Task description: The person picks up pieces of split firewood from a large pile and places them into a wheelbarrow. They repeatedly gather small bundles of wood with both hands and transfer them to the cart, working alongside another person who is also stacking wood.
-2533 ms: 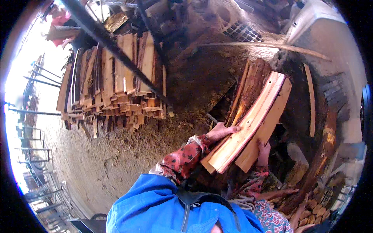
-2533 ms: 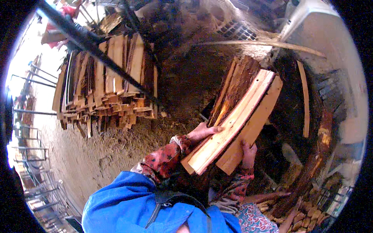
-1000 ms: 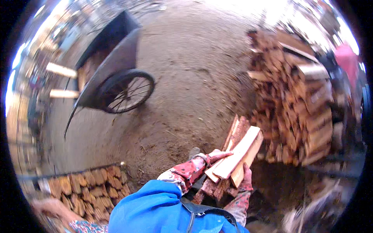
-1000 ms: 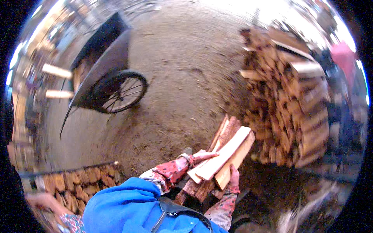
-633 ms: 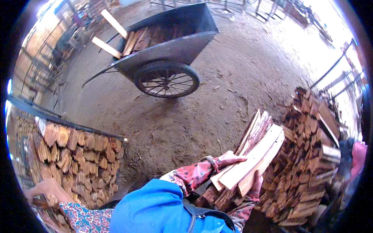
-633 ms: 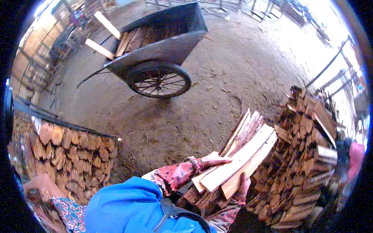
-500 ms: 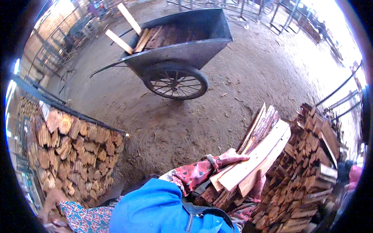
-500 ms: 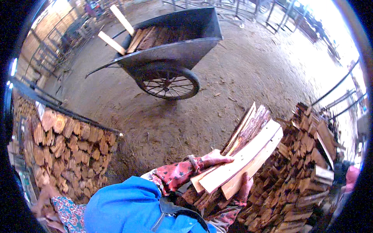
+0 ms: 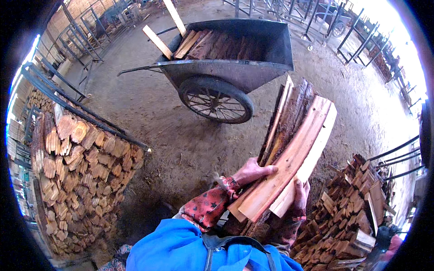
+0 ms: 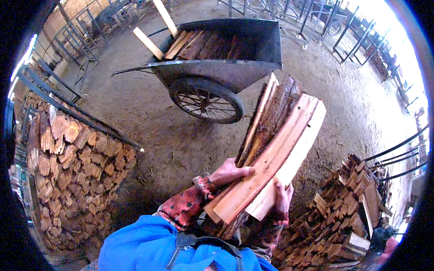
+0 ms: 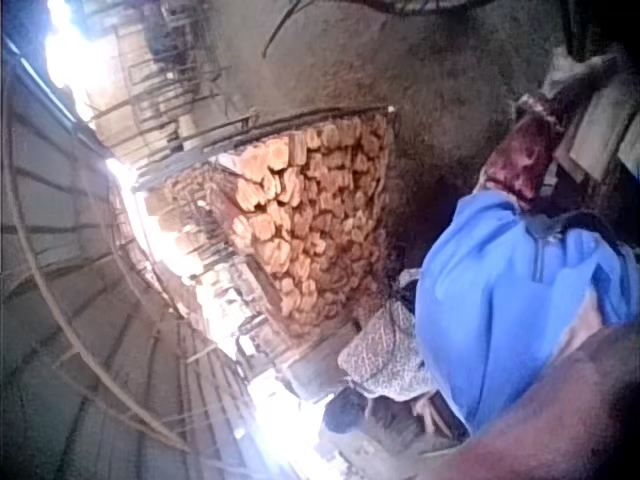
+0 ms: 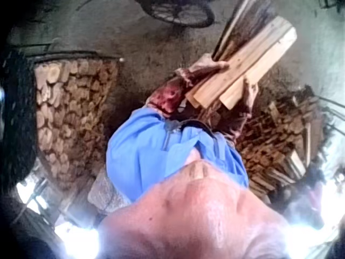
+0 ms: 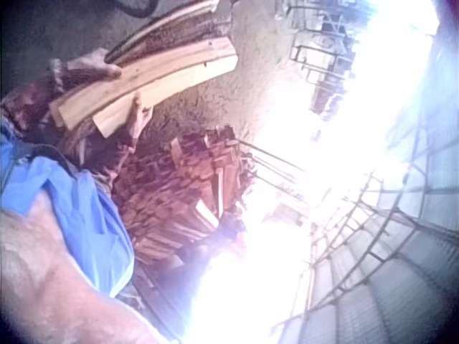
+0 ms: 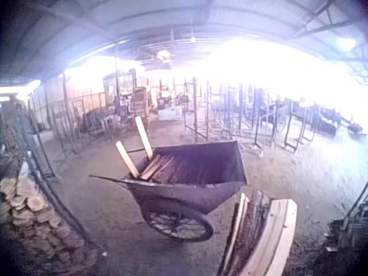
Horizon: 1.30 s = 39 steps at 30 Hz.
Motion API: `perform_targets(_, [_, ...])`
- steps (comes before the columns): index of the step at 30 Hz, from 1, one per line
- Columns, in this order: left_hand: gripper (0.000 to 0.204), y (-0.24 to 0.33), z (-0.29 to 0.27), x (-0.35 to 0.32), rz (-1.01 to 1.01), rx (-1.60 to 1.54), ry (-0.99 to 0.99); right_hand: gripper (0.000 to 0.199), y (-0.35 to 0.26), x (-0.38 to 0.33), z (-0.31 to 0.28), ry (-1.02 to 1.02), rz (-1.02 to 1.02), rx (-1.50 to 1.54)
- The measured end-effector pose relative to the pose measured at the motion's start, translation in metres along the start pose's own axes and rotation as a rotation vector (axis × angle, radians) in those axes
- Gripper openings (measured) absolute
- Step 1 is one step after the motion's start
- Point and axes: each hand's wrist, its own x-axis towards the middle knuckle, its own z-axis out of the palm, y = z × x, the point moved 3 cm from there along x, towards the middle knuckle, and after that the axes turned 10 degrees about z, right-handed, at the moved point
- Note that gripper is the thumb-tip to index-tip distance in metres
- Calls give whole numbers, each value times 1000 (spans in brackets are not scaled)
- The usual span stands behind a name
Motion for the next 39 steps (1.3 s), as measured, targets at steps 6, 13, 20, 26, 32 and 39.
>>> perform_targets(6, [56,-17,10,-3,131,9,94,68,8,19,-10,-69,-66,-61])
perform_targets(13, [53,-15,16,-12,115,34,128,70,7,29,-9,-208,-87,20])
perform_targets(20, [52,-21,22,-12,246,44,198,66,-1,36,-9,-259,-72,-36])
perform_targets(26, [56,-24,24,-13,242,84,245,66,1,49,-11,-335,-140,-49])
perform_targets(32, [54,-34,14,7,359,251,236,49,18,91,-21,-430,-274,-13])
perform_targets(39, [53,25,-86,154,132,436,613,30,-49,257,32,-281,-113,-151])
